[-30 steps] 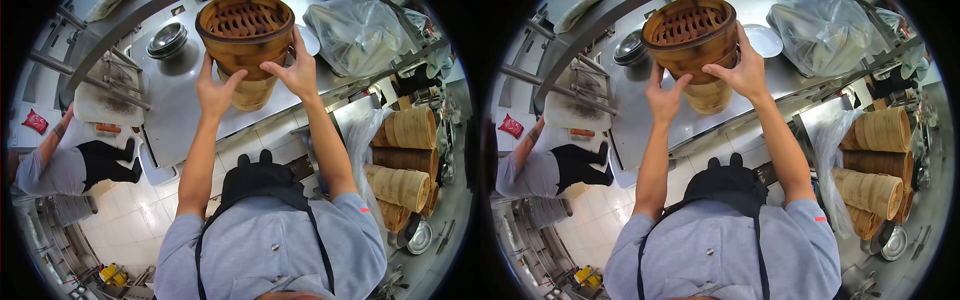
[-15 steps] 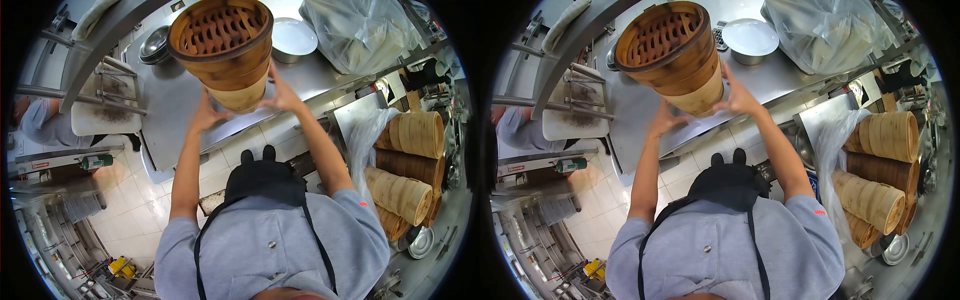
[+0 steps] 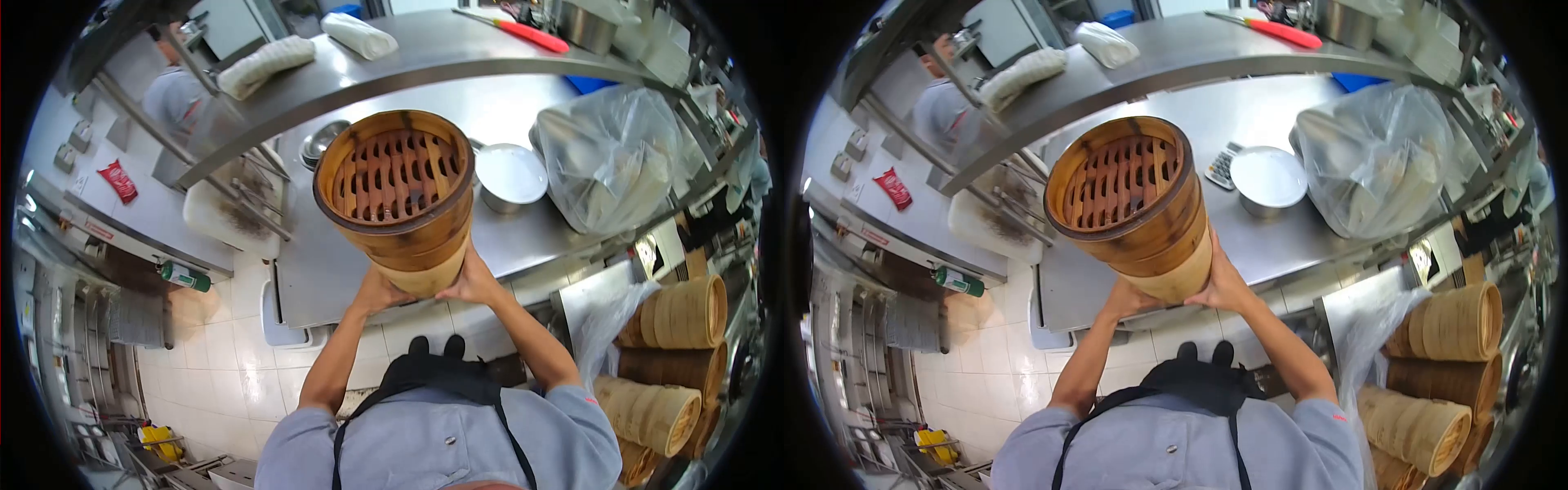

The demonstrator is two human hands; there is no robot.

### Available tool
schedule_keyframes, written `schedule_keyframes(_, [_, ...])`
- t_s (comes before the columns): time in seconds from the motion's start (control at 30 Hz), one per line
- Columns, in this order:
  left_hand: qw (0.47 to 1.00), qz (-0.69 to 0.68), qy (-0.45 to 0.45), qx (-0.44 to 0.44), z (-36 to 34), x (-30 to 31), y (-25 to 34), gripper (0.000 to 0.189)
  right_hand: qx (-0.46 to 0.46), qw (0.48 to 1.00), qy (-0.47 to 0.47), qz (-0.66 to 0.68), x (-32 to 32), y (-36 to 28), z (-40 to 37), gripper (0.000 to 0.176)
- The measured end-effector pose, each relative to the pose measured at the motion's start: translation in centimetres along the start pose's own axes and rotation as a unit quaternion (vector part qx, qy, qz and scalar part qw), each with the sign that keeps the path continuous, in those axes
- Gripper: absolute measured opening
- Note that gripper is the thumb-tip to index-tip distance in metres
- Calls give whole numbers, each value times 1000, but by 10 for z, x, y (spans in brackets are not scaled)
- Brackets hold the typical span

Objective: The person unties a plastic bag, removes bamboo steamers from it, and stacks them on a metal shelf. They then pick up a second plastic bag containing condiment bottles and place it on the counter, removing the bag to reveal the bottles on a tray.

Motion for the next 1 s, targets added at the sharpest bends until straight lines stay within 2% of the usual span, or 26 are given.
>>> schedule_keyframes(0.07, [989, 107, 48, -89, -17, 12, 17, 108, -44, 998, -53, -6, 13, -39, 16, 148])
schedule_keyframes(0.2, [942, 229, 134, -206, -51, 18, 122, 118, 87, 995, -31, -33, 33, -99, 62, 145])
schedule_keyframes(0.27, [933, 291, 121, -176, -71, 18, 173, 125, 58, 997, -35, -37, 41, -133, 78, 142])
schedule_keyframes(0.3, [929, 292, 131, -187, -80, 18, 196, 125, 85, 996, -24, -17, 49, -153, 92, 141])
schedule_keyframes(0.37, [897, 324, 137, -268, -94, 17, 238, 125, 126, 992, -31, -7, 66, -186, 120, 140])
schedule_keyframes(0.47, [898, 307, 162, -271, -109, 22, 292, 122, 173, 984, -41, 29, 89, -241, 156, 136])
schedule_keyframes(0.53, [863, 365, 197, -290, -125, 15, 338, 117, 194, 979, -44, 47, 101, -269, 183, 133])
schedule_keyframes(0.6, [856, 367, 221, -289, -135, 15, 380, 111, 319, 946, 5, 56, 113, -303, 213, 123])
schedule_keyframes(0.63, [858, 361, 237, -276, -140, 16, 397, 105, 326, 944, 4, 54, 122, -322, 226, 123])
schedule_keyframes(0.7, [852, 357, 237, -300, -147, 20, 437, 99, 363, 932, -13, 19, 140, -366, 249, 111])
schedule_keyframes(0.73, [848, 353, 233, -319, -150, 22, 457, 94, 361, 932, -19, 16, 143, -380, 270, 106])
schedule_keyframes(0.8, [840, 365, 214, -340, -161, 31, 494, 83, 363, 925, -103, 49, 152, -426, 276, 94])
schedule_keyframes(0.87, [774, 477, 244, -337, -173, 54, 535, 73, 408, 899, -153, 53, 162, -461, 279, 94])
schedule_keyframes(0.9, [749, 489, 237, -380, -176, 58, 547, 74, 365, 916, -161, 51, 162, -472, 285, 90])
schedule_keyframes(0.93, [746, 490, 235, -385, -179, 64, 563, 74, 198, 972, -22, -123, 157, -490, 312, 86])
schedule_keyframes(1.0, [797, 407, 195, -401, -184, 72, 588, 71, 321, 939, -78, -95, 162, -512, 297, 83])
Point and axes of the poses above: each hand's wrist, its own z-axis towards the middle knuckle, its own x-axis out of the back of the hand, y = z × x, the point moved 3 cm from there along z, towards the middle knuckle, and after that the axes turned 8 degrees about -z, right-handed, at the moved point
